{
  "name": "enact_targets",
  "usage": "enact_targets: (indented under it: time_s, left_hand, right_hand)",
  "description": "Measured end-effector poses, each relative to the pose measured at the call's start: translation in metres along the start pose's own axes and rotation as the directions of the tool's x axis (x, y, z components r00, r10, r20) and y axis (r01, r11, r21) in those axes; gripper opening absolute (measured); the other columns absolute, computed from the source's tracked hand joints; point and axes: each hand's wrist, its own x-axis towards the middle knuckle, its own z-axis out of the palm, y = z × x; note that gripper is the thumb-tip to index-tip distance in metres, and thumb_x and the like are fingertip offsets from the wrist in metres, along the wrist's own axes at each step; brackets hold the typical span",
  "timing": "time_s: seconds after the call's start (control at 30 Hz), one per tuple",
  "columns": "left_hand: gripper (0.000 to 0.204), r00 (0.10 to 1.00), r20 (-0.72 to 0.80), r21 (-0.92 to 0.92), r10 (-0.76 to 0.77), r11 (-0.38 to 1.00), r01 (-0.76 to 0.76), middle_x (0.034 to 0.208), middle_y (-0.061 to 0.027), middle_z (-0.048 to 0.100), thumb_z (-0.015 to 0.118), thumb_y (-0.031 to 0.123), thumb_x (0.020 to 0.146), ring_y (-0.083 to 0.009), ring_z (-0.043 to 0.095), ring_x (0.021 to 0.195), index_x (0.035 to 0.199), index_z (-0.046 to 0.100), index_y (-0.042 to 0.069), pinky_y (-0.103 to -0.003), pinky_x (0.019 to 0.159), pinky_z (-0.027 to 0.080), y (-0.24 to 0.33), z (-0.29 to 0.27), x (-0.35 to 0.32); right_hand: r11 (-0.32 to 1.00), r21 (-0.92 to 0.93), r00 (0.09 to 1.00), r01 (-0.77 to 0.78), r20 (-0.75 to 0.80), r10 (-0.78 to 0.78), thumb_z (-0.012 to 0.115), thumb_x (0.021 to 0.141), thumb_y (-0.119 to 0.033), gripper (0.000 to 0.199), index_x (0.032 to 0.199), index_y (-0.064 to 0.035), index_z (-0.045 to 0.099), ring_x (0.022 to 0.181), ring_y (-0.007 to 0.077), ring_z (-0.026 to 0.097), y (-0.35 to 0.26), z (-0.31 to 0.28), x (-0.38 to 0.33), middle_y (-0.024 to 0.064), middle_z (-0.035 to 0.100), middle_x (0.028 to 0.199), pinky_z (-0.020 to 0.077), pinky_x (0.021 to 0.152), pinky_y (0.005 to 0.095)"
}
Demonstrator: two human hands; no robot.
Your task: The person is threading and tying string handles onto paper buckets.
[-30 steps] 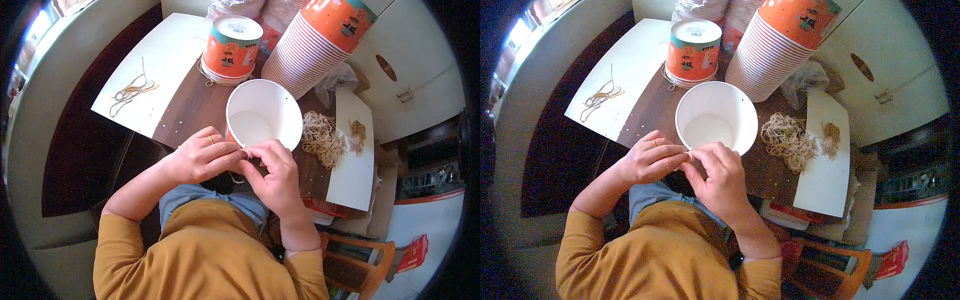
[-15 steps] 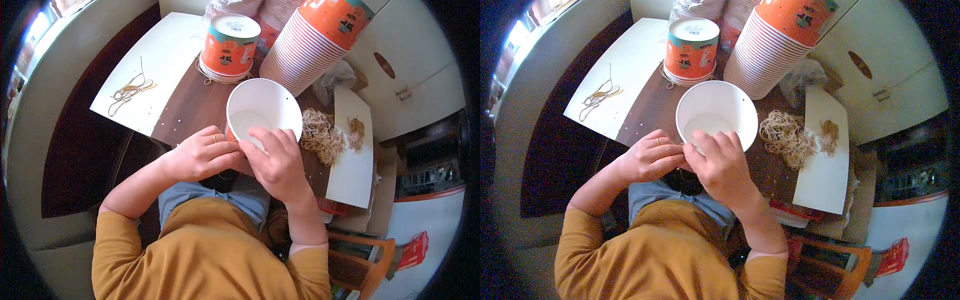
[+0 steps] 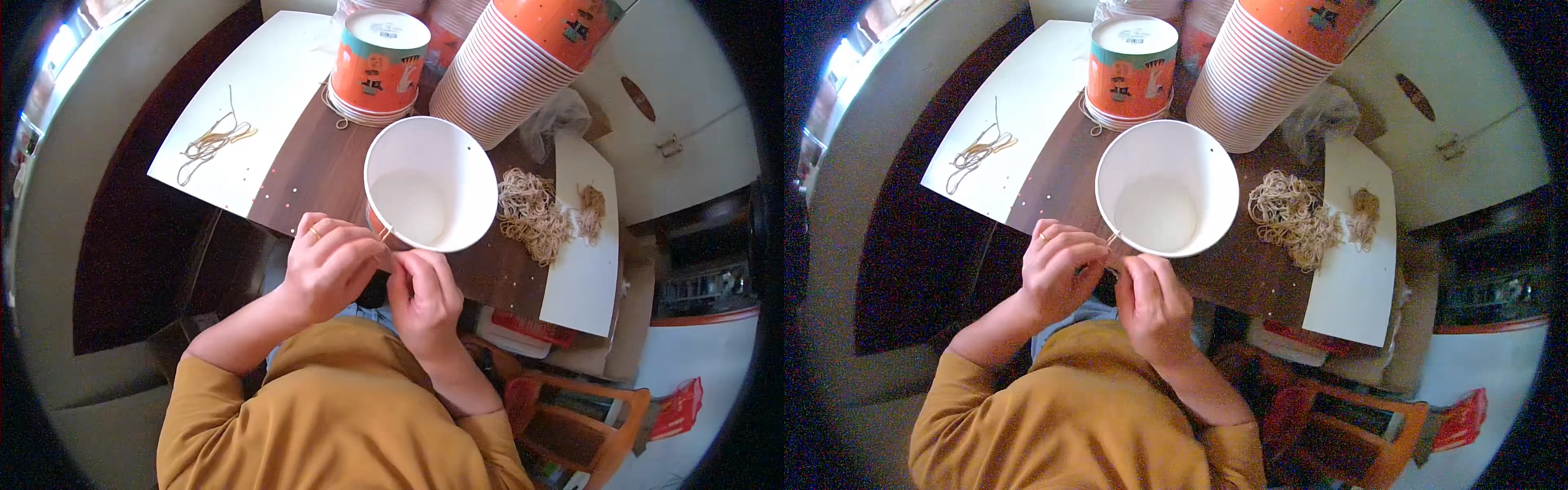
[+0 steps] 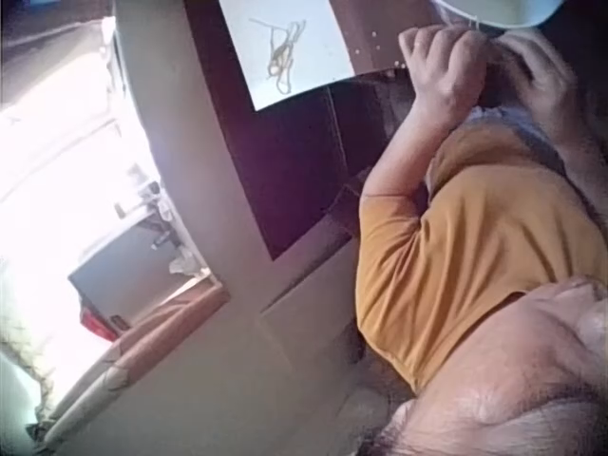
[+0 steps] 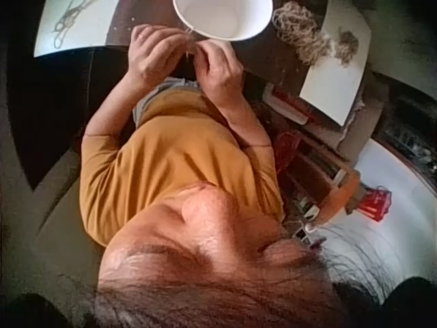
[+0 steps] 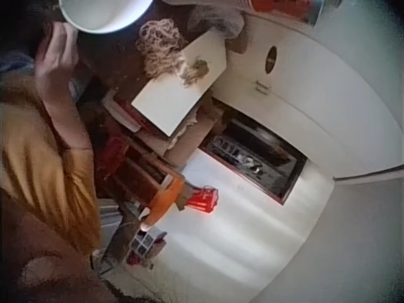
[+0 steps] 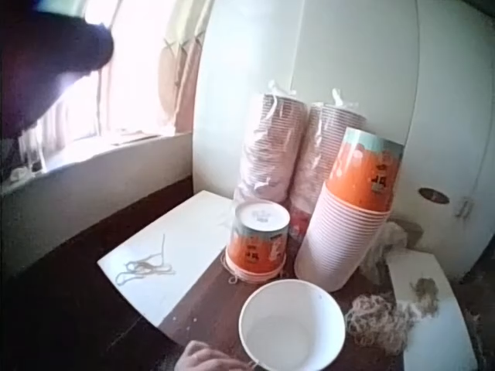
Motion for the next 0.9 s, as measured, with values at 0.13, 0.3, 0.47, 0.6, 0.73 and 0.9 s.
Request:
enact_targets:
  time_s: [0.13,0.3,0.47,0.6,0.73,0.9]
  left_hand:
    - [0.01,0.655,0.22,-0.53,-0.723,0.475,0.702,0.079,-0.0054,0.067,0.068,-0.001,0.08,-0.012,0.063,0.07,0.088,0.062,0.0,-0.025,0.063,0.052,0.012,0.011,-0.011]
    - [0.009,0.554,0.343,-0.737,-0.758,0.149,0.659,0.085,-0.0102,0.067,0.067,-0.002,0.082,-0.0137,0.065,0.078,0.087,0.059,-0.002,-0.027,0.072,0.056,0.003,0.007,-0.01]
    - [0.01,0.563,0.306,-0.694,-0.768,0.224,0.684,0.086,-0.0103,0.067,0.067,-0.001,0.082,-0.0145,0.066,0.078,0.089,0.059,-0.002,-0.028,0.071,0.056,-0.009,-0.002,-0.013]
    - [0.009,0.556,0.333,-0.687,-0.762,0.208,0.697,0.086,-0.0094,0.067,0.066,-0.001,0.083,-0.014,0.065,0.077,0.09,0.059,-0.002,-0.027,0.071,0.056,-0.005,-0.006,-0.009]
    - [0.008,0.591,0.225,-0.72,-0.774,0.276,0.636,0.086,-0.008,0.067,0.062,-0.003,0.084,-0.0121,0.064,0.078,0.091,0.06,-0.003,-0.025,0.072,0.054,-0.002,-0.003,-0.008]
    - [0.01,0.764,0.036,-0.415,-0.644,0.686,0.597,0.085,-0.0063,0.066,0.06,-0.005,0.082,-0.0105,0.062,0.08,0.091,0.061,-0.002,-0.023,0.071,0.049,-0.004,-0.002,-0.012]
  right_hand:
    - [0.987,-0.163,0.999,0.007,-0.036,-0.014,0.066,0.079,0.0,0.012,0.09,-0.0024,0.063,0.066,0.0286,0.063,0.013,0.021,0.006,0.0106,0.06,0.081,0.0505,0.057,0.0365]
    - [0.963,0.259,0.997,-0.076,0.048,0.066,0.061,0.082,-0.001,0.015,0.096,0.0,0.064,0.077,0.0298,0.065,0.025,0.038,0.018,0.0134,0.063,0.091,0.053,0.066,0.0339]
    - [0.413,0.748,0.852,-0.52,0.424,0.307,0.058,0.089,-0.005,0.015,0.1,0.0022,0.066,0.084,0.0136,0.064,0.02,0.032,0.026,0.0075,0.066,0.097,0.0539,0.077,0.028]
    - [-0.121,0.782,0.708,-0.611,0.609,0.358,0.059,0.09,-0.009,0.016,0.102,-0.0008,0.066,0.085,0.0134,0.064,0.017,0.041,0.02,0.0063,0.067,0.097,0.0543,0.079,0.0302]
    - [-0.332,0.763,0.69,-0.555,0.645,0.329,0.061,0.089,-0.014,0.016,0.099,-0.0034,0.067,0.086,0.0139,0.063,0.022,0.042,0.023,0.0061,0.068,0.096,0.0521,0.076,0.0314]
    - [-0.191,0.784,0.647,-0.59,0.601,0.469,0.062,0.088,-0.016,0.016,0.097,-0.0038,0.068,0.083,0.0115,0.061,0.011,0.036,0.027,0.0047,0.069,0.094,0.0482,0.077,0.0265]
